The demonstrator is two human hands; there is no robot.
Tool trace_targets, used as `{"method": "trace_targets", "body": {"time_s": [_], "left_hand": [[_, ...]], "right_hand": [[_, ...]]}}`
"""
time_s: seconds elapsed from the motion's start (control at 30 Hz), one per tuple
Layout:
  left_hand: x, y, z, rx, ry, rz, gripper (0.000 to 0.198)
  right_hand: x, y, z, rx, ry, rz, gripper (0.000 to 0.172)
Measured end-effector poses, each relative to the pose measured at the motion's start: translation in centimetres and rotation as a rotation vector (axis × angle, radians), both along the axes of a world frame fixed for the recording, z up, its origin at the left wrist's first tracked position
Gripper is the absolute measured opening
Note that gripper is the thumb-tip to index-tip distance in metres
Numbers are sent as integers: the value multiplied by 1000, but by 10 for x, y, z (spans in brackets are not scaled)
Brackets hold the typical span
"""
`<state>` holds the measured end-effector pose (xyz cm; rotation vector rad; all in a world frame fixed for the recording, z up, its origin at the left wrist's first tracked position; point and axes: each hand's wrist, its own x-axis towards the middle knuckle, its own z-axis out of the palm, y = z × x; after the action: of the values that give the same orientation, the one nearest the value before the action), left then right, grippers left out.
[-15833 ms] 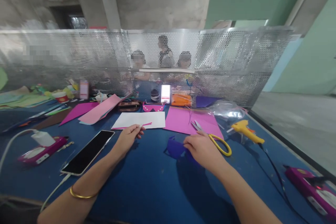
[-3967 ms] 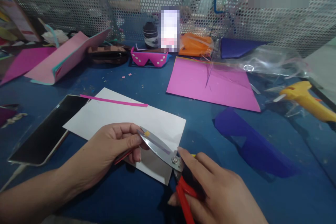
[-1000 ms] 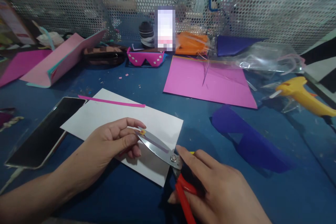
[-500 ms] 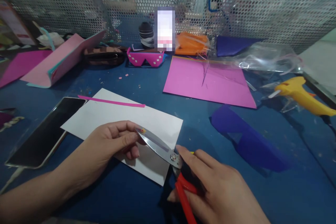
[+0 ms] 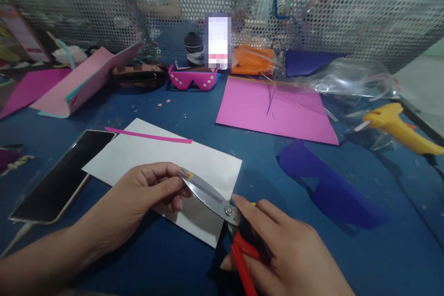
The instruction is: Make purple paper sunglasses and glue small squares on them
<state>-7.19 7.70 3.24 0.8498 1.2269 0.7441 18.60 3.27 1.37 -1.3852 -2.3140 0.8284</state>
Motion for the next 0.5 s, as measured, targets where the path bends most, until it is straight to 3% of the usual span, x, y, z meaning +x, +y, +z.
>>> {"method": "trace_targets", "body": {"time_s": [0.5], "left_hand": [[2, -2, 0, 19, 7, 23, 13]], "right_hand": [[-6, 2, 6, -20, -34, 9, 58]]}}
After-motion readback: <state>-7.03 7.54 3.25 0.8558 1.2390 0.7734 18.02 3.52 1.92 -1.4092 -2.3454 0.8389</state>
